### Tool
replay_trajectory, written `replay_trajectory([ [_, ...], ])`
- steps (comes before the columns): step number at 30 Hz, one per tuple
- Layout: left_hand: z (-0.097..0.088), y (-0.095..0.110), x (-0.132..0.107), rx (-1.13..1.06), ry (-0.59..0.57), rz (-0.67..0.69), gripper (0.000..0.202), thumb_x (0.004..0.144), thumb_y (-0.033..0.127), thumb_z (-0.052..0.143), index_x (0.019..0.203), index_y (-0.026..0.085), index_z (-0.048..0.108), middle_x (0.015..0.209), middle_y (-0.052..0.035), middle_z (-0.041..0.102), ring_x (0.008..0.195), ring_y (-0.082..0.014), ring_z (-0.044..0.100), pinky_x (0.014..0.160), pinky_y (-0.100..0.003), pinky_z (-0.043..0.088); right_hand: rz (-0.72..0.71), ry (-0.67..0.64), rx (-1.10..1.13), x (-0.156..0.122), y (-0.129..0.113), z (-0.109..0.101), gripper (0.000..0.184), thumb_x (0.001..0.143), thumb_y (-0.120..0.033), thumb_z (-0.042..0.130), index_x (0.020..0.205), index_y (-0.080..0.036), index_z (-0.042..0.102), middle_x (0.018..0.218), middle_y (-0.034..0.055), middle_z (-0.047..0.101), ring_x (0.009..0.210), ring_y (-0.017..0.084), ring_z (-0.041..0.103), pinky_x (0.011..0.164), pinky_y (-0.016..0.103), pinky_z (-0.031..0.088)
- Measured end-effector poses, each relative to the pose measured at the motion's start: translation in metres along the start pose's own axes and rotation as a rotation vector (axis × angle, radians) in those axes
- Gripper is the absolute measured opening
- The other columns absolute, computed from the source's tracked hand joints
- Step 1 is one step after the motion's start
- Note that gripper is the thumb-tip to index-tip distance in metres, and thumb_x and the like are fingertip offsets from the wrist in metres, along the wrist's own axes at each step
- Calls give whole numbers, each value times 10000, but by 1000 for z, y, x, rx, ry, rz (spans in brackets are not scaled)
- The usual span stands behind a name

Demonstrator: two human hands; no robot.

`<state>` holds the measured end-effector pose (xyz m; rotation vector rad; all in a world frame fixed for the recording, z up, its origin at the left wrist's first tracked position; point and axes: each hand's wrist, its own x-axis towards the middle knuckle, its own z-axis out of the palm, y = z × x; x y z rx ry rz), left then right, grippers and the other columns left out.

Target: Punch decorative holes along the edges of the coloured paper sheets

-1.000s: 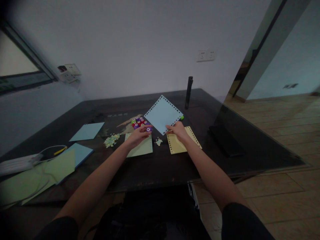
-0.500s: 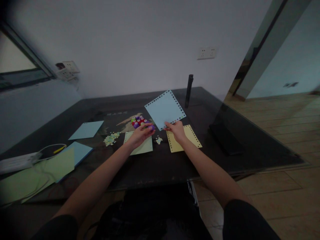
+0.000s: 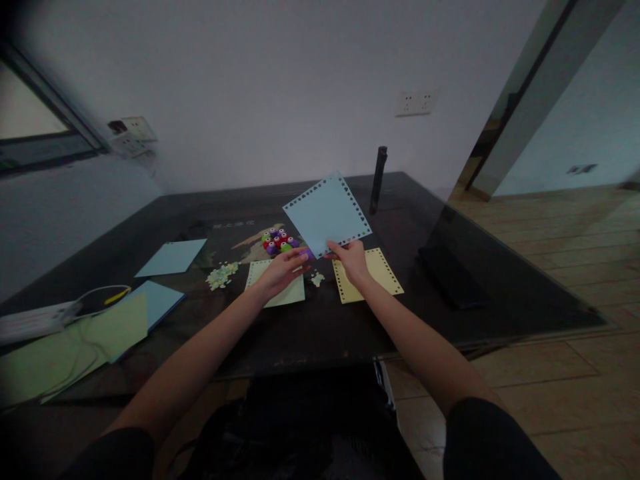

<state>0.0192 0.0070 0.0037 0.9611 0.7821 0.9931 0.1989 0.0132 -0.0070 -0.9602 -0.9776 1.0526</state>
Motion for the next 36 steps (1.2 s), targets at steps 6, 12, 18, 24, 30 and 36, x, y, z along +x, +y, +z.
replay_trajectory([
  [6, 0, -3, 2, -10, -13, 16, 235, 709, 138, 724, 935, 150, 661, 998, -70, 666, 897, -133, 600, 876, -313, 467, 5, -4, 0, 0, -2, 0, 424, 514, -412, 803, 796, -149, 627, 829, 64, 698, 684, 175, 641, 629, 341, 590],
  [12, 2, -2, 1, -46, -16, 10, 241, 697, 102, 723, 925, 140, 656, 966, -60, 666, 862, -120, 599, 843, -291, 468, 3, 6, 30, 0, -2, 1, 422, 504, -394, 810, 793, -141, 637, 817, 55, 697, 668, 167, 638, 614, 335, 591],
  [18, 2, -3, 2, -46, -13, -3, 230, 697, 94, 723, 911, 146, 659, 941, -57, 669, 837, -120, 605, 846, -300, 474, -4, 2, 7, -1, -2, 1, 396, 529, -395, 798, 793, -146, 639, 827, 65, 702, 683, 177, 645, 627, 342, 593],
  [24, 4, -5, 1, -57, -6, 32, 233, 686, 94, 735, 897, 143, 649, 905, -48, 673, 830, -118, 613, 897, -321, 467, -3, -25, -14, -4, -4, 3, 396, 541, -392, 793, 812, -146, 642, 838, 61, 703, 694, 176, 647, 632, 336, 592],
  [30, 6, -6, 1, -73, 12, 60, 253, 640, 162, 783, 853, 106, 658, 876, -59, 686, 831, -128, 621, 904, -317, 471, -18, -74, -83, -7, -3, 4, 398, 562, -405, 780, 830, -135, 661, 819, 62, 714, 685, 188, 656, 645, 346, 586],
  [36, 6, -8, 2, -84, 23, 78, 263, 639, 197, 789, 840, 115, 640, 868, -49, 677, 802, -117, 623, 876, -306, 479, -19, -80, -213, -5, 2, 4, 339, 566, -438, 765, 708, -152, 651, 635, 44, 684, 518, 171, 613, 554, 330, 553],
])
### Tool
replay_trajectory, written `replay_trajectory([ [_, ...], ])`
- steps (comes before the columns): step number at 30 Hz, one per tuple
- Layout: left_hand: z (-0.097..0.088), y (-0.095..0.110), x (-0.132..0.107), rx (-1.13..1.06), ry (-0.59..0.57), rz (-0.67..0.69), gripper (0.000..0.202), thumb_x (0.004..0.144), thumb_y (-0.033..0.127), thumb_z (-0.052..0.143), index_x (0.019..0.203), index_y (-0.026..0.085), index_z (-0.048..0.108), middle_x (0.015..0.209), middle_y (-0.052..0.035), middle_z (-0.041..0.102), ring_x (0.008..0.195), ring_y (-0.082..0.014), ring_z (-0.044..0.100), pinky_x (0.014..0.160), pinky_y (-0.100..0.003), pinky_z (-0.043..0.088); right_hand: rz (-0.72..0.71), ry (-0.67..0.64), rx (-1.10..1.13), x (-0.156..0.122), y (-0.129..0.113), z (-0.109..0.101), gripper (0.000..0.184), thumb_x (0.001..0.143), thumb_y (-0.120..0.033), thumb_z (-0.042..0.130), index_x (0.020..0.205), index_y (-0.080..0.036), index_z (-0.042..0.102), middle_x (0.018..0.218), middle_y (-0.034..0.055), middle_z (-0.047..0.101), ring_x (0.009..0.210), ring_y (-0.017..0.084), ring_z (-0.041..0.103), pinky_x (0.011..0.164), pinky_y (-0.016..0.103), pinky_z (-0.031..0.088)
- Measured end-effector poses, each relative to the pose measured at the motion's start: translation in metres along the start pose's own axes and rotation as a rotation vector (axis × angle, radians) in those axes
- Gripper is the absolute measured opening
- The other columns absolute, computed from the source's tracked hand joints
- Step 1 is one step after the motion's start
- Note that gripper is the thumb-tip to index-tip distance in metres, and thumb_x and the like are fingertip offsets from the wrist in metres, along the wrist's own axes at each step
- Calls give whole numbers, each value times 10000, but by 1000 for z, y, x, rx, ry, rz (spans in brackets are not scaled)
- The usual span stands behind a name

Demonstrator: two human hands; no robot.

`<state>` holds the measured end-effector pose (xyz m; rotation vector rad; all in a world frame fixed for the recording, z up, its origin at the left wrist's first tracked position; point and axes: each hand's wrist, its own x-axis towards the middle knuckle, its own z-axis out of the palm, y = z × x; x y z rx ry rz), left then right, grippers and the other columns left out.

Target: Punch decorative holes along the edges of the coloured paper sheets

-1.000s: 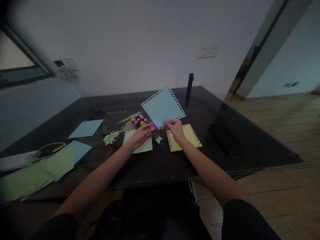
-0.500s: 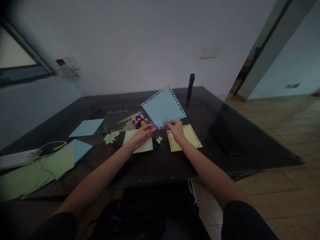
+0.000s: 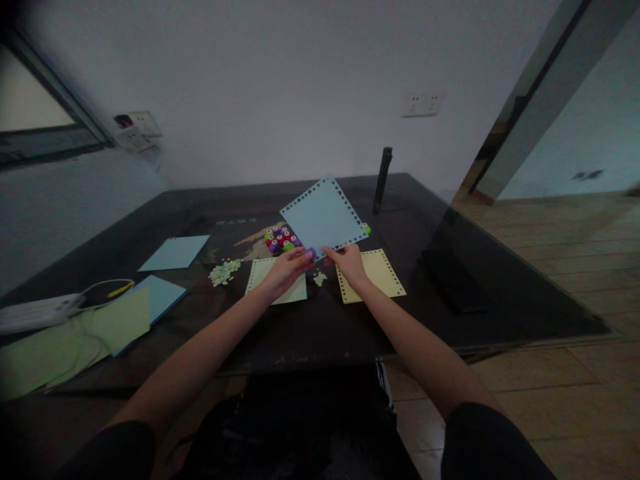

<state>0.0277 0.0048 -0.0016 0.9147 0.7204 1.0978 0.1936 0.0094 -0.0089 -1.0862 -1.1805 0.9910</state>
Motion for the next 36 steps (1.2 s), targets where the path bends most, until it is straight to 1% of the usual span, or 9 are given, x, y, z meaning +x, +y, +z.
replay_trajectory([
  [2, -1, -1, 0, 0, 10, -9, 290, 632, 211, 796, 845, 119, 624, 852, -42, 674, 788, -114, 626, 864, -313, 482, 9, -7, -45, 1, 2, 0, 331, 570, -452, 762, 666, -158, 642, 561, 37, 656, 487, 173, 598, 530, 324, 536],
  [4, -2, -2, 0, 13, 14, -24, 315, 623, 233, 804, 848, 118, 616, 832, -36, 671, 763, -108, 625, 852, -312, 483, 17, -12, -59, 1, 3, 0, 329, 570, -457, 762, 649, -163, 637, 530, 35, 640, 478, 179, 593, 527, 328, 528],
  [10, 0, -2, -2, 41, 12, -36, 363, 585, 287, 828, 831, 114, 625, 789, -31, 670, 717, -106, 617, 818, -298, 493, 13, -12, -17, -2, 2, 1, 318, 586, -448, 755, 687, -170, 640, 561, 36, 652, 497, 185, 597, 538, 331, 522],
  [13, 1, -1, -3, 53, 5, -36, 347, 602, 284, 818, 843, 110, 638, 813, -43, 674, 728, -112, 619, 804, -292, 493, 16, -8, -6, -3, 2, 2, 324, 580, -441, 761, 700, -165, 640, 573, 40, 655, 494, 181, 595, 535, 331, 521],
  [21, 2, -3, -4, 58, -9, -24, 280, 657, 259, 781, 855, 99, 664, 846, -59, 683, 785, -121, 622, 852, -302, 467, 25, -17, -8, -5, 2, 3, 327, 578, -451, 766, 657, -165, 628, 543, 30, 635, 470, 164, 579, 512, 315, 517],
  [25, 2, -3, -4, 63, -19, -22, 302, 638, 263, 793, 858, 98, 669, 857, -61, 687, 779, -119, 620, 846, -300, 465, 18, -15, -18, -5, 2, 4, 321, 578, -441, 766, 655, -168, 616, 546, 30, 632, 461, 167, 575, 495, 320, 509],
  [31, 3, -2, -5, 91, -36, -21, 333, 617, 295, 806, 854, 103, 673, 851, -63, 693, 783, -128, 621, 818, -287, 470, 9, -24, -43, -4, 5, 4, 326, 574, -426, 765, 706, -179, 599, 584, 21, 640, 468, 170, 577, 485, 329, 514],
  [36, 2, -2, -5, 114, -38, -18, 330, 606, 306, 811, 839, 113, 679, 855, -68, 699, 755, -125, 622, 801, -290, 472, -2, -34, -79, -4, 4, 3, 325, 584, -436, 757, 697, -184, 586, 585, 24, 635, 470, 167, 578, 488, 331, 522],
])
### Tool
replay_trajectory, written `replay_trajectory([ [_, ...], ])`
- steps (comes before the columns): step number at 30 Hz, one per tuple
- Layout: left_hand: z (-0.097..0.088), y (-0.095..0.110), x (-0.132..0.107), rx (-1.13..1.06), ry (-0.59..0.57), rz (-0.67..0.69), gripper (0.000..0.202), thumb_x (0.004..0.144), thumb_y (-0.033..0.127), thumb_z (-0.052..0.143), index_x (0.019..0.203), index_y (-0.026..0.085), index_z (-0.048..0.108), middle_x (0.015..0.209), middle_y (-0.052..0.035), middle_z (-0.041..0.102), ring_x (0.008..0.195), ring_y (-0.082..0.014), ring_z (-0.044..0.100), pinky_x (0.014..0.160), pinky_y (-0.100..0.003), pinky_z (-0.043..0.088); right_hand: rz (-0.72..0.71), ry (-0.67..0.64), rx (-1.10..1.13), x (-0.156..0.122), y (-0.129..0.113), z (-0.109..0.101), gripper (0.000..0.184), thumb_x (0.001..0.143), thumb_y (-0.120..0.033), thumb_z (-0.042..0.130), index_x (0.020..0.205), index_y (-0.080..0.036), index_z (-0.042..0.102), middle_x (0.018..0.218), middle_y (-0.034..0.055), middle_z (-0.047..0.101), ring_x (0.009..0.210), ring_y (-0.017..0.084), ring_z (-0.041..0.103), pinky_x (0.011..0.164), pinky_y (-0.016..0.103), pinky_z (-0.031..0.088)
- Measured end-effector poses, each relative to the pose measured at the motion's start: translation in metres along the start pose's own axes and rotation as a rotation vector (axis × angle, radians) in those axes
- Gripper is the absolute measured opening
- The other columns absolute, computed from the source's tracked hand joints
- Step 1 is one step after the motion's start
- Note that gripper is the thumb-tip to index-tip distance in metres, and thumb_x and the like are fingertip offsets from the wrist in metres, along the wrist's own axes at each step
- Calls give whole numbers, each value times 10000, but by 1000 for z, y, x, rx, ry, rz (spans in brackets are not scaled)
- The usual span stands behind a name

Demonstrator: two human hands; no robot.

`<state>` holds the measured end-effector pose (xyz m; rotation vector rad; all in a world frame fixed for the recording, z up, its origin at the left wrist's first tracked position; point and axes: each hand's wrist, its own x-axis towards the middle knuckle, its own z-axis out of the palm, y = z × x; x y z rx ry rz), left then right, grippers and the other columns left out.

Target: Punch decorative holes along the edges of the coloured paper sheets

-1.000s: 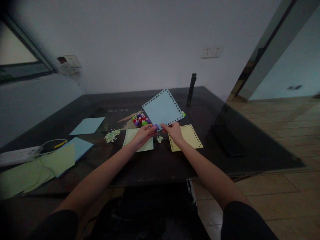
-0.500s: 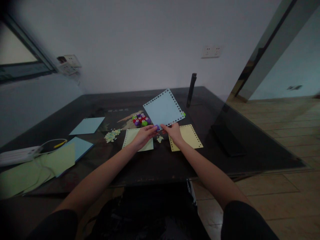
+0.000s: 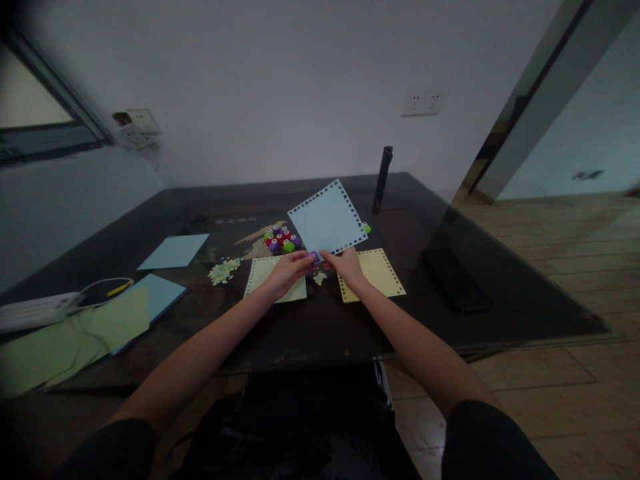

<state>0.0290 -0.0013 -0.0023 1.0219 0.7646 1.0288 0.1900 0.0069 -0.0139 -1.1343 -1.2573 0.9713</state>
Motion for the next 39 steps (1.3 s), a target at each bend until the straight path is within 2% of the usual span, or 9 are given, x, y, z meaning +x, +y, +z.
replay_trajectory([
  [10, -2, -5, 3, -1, -7, 6, 261, 658, 265, 780, 855, 120, 687, 869, -73, 704, 760, -129, 631, 811, -297, 477, 8, -3, -41, -1, -1, -1, 322, 610, -440, 741, 711, -171, 596, 617, 61, 650, 503, 199, 600, 545, 391, 537],
  [14, -2, -5, 3, 12, 4, 4, 255, 673, 258, 771, 866, 117, 684, 865, -69, 702, 765, -124, 630, 815, -294, 472, 17, 1, -24, 0, 1, -1, 314, 604, -427, 744, 719, -173, 600, 616, 56, 653, 500, 191, 598, 534, 377, 539],
  [27, -2, -7, 4, 22, -18, 4, 328, 638, 304, 791, 875, 109, 677, 874, -76, 702, 765, -129, 629, 818, -303, 461, 19, 9, -17, -1, 1, 0, 313, 601, -425, 739, 726, -177, 594, 633, 59, 654, 491, 182, 584, 529, 373, 533],
  [39, -1, -6, 4, 46, 37, 50, 345, 601, 327, 808, 838, 116, 672, 812, -41, 685, 727, -115, 613, 746, -262, 470, 28, 10, -12, -2, 0, 0, 313, 599, -413, 743, 755, -179, 604, 687, 65, 670, 525, 196, 604, 542, 384, 546],
])
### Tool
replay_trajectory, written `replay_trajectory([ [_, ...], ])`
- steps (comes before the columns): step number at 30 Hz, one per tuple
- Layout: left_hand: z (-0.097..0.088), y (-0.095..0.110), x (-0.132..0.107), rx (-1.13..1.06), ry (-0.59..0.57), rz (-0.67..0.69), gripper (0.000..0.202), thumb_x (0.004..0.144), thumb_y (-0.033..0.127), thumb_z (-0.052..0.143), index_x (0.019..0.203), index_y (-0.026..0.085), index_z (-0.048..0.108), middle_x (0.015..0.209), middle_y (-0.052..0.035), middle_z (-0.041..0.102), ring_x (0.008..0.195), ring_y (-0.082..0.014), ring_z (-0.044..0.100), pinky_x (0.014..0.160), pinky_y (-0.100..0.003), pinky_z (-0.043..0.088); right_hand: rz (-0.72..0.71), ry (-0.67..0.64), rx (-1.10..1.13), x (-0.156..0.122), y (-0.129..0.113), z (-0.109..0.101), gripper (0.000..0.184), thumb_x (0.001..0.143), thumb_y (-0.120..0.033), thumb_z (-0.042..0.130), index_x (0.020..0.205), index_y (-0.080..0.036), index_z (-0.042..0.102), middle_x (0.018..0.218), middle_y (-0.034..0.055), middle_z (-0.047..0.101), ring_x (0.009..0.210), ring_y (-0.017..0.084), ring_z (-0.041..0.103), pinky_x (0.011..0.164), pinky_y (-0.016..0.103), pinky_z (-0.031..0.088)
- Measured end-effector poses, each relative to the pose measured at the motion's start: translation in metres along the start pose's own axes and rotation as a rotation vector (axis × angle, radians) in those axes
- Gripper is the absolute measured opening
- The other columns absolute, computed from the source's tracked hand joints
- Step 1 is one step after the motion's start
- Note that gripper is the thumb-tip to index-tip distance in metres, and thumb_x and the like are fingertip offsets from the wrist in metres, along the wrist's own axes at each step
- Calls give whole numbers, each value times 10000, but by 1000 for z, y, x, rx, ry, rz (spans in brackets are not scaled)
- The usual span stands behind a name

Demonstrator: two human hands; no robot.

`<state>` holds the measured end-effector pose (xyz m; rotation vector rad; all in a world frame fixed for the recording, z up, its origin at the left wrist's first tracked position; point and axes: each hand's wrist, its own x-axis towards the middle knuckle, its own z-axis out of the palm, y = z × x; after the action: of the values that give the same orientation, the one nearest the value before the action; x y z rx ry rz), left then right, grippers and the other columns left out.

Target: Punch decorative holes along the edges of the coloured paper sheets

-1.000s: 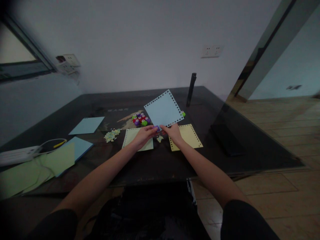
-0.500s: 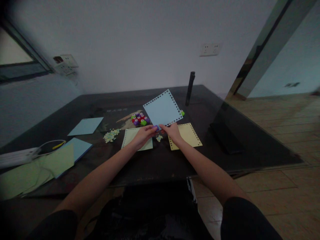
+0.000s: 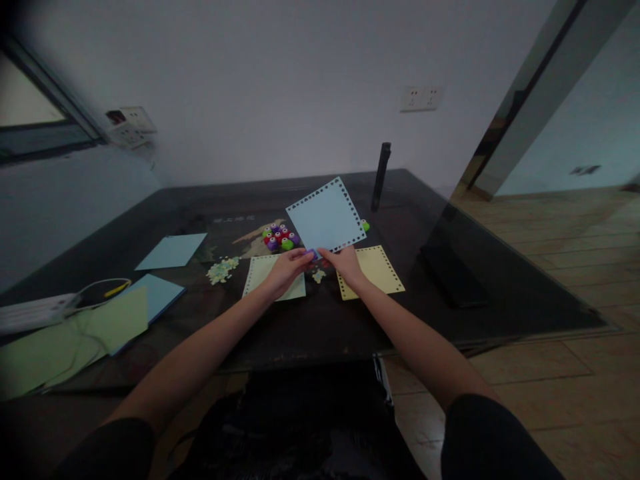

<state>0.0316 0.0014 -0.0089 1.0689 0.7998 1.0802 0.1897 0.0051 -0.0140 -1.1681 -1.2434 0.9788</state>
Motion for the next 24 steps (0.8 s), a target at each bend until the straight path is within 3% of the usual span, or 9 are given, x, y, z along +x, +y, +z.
replay_trajectory([
  [14, -2, -2, 2, 82, 8, 54, 361, 632, 353, 784, 883, 116, 675, 907, -91, 707, 797, -164, 640, 794, -305, 481, -8, -2, -6, 2, 4, 0, 315, 603, -440, 744, 756, -192, 625, 649, 57, 670, 553, 201, 618, 557, 370, 560],
  [24, -1, -2, 1, 133, 21, 111, 328, 654, 350, 762, 853, 105, 674, 842, -80, 702, 769, -164, 634, 789, -306, 478, -19, 1, 1, 0, 1, 1, 329, 591, -455, 748, 726, -196, 597, 634, 42, 661, 497, 183, 595, 509, 356, 547],
])
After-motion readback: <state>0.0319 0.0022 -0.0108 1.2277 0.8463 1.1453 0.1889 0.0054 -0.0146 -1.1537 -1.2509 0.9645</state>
